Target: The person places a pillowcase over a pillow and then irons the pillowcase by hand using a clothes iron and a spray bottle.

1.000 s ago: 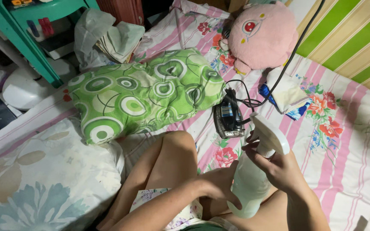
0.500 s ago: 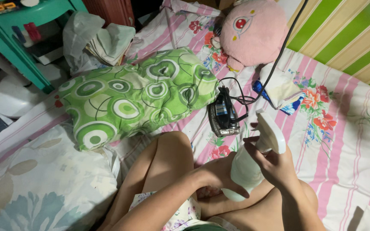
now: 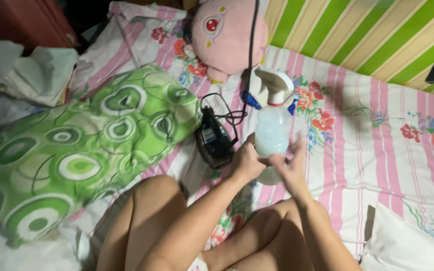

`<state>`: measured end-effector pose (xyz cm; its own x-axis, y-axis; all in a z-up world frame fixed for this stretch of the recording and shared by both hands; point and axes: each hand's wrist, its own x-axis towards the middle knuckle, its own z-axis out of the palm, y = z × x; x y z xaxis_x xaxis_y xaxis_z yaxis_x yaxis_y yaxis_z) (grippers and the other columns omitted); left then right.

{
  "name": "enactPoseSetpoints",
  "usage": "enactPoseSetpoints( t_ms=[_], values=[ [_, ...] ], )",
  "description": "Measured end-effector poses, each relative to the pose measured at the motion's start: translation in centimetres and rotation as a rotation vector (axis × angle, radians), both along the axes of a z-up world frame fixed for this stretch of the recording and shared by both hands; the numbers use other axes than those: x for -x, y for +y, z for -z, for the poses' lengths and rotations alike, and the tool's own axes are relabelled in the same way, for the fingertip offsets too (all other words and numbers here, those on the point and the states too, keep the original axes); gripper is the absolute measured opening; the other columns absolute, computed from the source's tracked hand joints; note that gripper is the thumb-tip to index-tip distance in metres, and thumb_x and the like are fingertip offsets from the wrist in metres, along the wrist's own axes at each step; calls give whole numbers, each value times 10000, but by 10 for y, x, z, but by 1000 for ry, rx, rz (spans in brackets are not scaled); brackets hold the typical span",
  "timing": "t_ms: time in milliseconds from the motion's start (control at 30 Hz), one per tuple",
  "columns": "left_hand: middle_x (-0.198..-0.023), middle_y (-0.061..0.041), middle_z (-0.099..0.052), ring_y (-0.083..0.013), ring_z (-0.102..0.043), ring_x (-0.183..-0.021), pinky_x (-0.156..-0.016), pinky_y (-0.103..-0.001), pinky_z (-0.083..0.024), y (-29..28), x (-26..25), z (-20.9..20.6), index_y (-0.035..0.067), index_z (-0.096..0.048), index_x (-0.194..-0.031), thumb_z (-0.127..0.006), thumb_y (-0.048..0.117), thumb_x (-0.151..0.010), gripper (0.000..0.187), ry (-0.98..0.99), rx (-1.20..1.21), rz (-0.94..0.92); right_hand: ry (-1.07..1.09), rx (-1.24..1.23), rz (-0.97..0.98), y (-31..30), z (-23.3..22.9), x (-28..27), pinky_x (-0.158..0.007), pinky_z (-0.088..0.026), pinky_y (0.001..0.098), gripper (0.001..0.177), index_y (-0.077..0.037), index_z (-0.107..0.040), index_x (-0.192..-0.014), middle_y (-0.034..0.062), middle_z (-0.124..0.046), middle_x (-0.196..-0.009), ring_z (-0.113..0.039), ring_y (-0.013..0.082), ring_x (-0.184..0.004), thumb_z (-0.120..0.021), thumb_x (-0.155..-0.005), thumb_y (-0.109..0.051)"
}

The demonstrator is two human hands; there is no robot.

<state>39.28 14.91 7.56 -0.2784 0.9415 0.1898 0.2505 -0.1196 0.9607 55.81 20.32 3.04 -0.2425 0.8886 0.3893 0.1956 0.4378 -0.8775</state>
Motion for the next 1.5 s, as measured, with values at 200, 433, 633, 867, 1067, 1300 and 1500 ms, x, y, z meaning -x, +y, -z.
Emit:
enactPoseSetpoints(
  t_ms=[200, 433, 633, 867, 1067, 1300, 1500],
  values=[
    [-1180, -194, -721, -352, -718, -1074, -892, -436, -570, 86, 13, 33, 46, -547, -1362, -863, 561, -641, 941, 127, 165, -65, -197, -146, -45, 55, 38, 24, -1144, -356, 439, 1309, 25, -97, -1569, 251, -330, -1520, -395, 361, -1405, -948, -609, -236],
    [-1505, -315, -418, -466, -452, -1381, -1104, -498, -420, 83, 12, 30, -34, -403, -1540, -791, 397, -915, 853, 287, -126, 132, -70, -93, 23, 178, 89, 81, -1073, -448, 433, 1211, 23, -172, -1564, 232, -430, -1424, -491, 355, -1296, -887, -599, -134],
    [-1159, -123, -688, -285, -689, -1068, -909, -375, -556, 12, 60, -28, 37, -678, -1127, -702, 179, -976, 209, 204, -220, 59, -87, 310, -101, 278, 99, 138, -963, -550, 417, 1084, 56, -247, -1468, 200, -559, -1282, -615, 310, -1168, -883, -609, -124],
    [-941, -77, -679, -189, -706, -807, -685, -296, -573, 1, 92, -32, 41, -697, -1018, -711, 111, -961, 92, 150, -227, -15, -111, 567, -227, 313, 97, 167, -894, -585, 446, 760, 105, -553, -1308, 299, -679, -1232, -698, 354, -1040, -808, -641, -154],
    [-981, -78, -707, -242, -725, -892, -755, -323, -583, -19, 135, -8, 72, -707, -1018, -726, 122, -940, 95, 248, -259, -129, -418, 70, 84, 278, 128, 146, -983, -453, 501, 933, 196, -407, -1421, 390, -486, -1333, -499, 431, -1211, -928, -884, -362],
    [-1057, -108, -721, -334, -703, -965, -797, -406, -552, -70, 251, 38, 84, -709, -1039, -712, 192, -923, 158, 547, -74, -516, 180, -167, 57, 33, 75, 131, -793, -474, 314, 162, -31, -526, -1027, 101, -578, -995, -563, 187, -853, -681, -979, -30],
    [-1271, -119, -661, -355, -627, -1163, -968, -461, -497, -85, 294, 69, 104, -697, -1182, -712, 250, -928, 294, 683, -1, -531, -287, -663, -195, -26, 2, 192, -836, -507, 456, 398, -8, -584, -1110, 187, -610, -1103, -639, 424, -919, -750, -748, -8]
  ],
)
